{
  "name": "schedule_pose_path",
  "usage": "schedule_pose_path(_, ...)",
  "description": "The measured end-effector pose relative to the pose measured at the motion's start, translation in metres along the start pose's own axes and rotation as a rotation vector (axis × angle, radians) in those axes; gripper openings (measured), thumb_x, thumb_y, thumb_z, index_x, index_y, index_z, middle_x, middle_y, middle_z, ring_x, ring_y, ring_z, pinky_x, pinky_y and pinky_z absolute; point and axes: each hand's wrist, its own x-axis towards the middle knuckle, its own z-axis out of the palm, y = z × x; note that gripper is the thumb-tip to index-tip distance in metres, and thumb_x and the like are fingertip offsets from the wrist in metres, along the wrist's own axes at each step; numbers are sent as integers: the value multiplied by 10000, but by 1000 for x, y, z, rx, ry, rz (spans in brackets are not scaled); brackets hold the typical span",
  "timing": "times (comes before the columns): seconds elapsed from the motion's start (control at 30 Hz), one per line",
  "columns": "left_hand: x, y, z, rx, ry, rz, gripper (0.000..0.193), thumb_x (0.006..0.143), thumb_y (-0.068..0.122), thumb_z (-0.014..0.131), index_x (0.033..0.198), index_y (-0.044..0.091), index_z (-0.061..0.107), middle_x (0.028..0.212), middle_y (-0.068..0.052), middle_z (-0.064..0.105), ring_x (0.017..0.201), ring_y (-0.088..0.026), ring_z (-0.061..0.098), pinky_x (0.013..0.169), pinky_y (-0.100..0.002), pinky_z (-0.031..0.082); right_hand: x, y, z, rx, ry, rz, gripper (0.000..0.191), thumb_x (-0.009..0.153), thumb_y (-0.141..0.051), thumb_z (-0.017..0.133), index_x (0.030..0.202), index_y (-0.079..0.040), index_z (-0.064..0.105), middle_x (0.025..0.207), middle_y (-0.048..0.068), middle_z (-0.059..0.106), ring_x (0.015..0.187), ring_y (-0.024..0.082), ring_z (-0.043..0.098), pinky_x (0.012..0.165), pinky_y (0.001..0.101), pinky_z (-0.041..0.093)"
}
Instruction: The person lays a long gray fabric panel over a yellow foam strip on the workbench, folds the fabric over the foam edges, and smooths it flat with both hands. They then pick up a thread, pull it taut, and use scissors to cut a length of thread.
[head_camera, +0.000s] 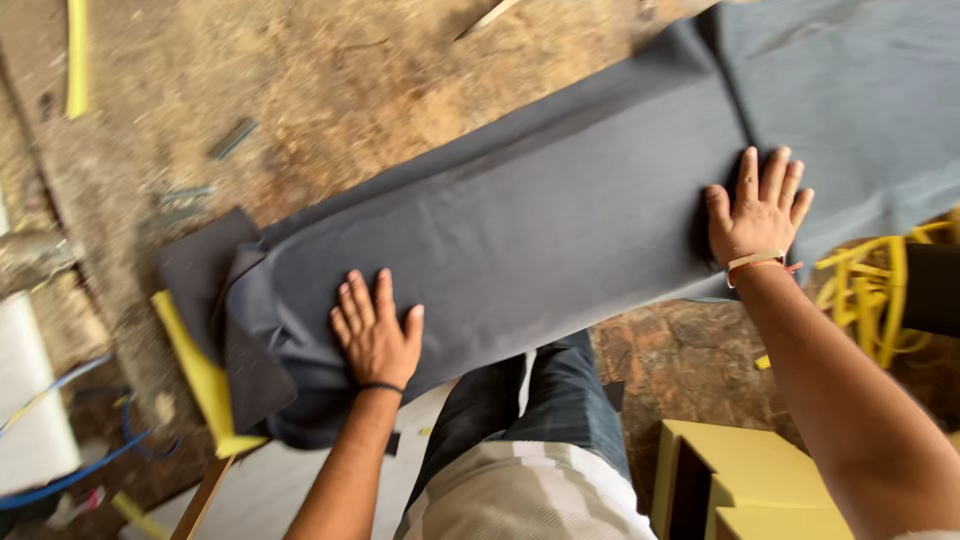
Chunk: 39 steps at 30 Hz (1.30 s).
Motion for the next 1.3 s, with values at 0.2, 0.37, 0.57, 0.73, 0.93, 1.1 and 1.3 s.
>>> schedule_pose_path(0.2,5,-5,-4,-73,16,-8,749,936,480,629,1569,150,403,1649,-242,277,1515,-423,260,1216,-597,187,-83,-190,37,-123,-371,-415,667,975,-550,478,1572,-268,381,1656,163,272,1518,382,220,1188,634,134)
schedule_pose_path(0.37,3,-20,-16,-405,10,-22,701,866,251,727,1499,114,460,1627,-230,336,1492,-430,310,1205,-543,276,-140,-316,37,46,-488,-661,658,982,-534,429,1588,-299,328,1676,117,225,1535,362,168,1194,649,104)
schedule_pose_path(0.57,-14,-86,-59,-284,257,-187,615,875,191,758,1442,117,530,1567,-162,473,1475,-374,423,1228,-483,373,-154,-354,46,83,-508,-785,655,995,-559,425,1593,-322,302,1681,121,198,1543,374,137,1185,664,82)
schedule_pose_path(0.73,-28,-147,-86,-92,128,-638,908,716,400,894,1437,25,489,1423,-253,487,1308,-425,471,1015,-542,401,-147,-365,30,12,-533,-807,703,972,-603,426,1597,-320,274,1676,137,168,1533,387,106,1175,668,56)
schedule_pose_path(0.93,-50,-179,-94,-531,243,-774,536,826,280,778,1315,95,658,1165,-148,742,1054,-348,701,925,-449,541,-140,-380,20,-163,-813,-998,829,869,-650,536,1589,-379,227,1706,123,39,1553,336,-22,1188,623,-4)
schedule_pose_path(1.1,-38,-128,-109,-988,517,-655,386,828,238,771,1140,27,687,1089,-123,767,968,-241,731,883,-385,548,-111,-380,21,854,-1084,-437,722,947,-648,574,1461,-142,543,1551,195,481,1444,326,423,1216,547,275)
schedule_pose_path(1.3,-5,47,-111,-942,85,-55,338,820,270,775,1074,52,726,884,-179,764,782,-319,759,714,-409,611,-22,-360,-17,1701,-1150,473,560,876,-536,606,1126,-49,723,1024,123,769,921,241,717,876,388,572)
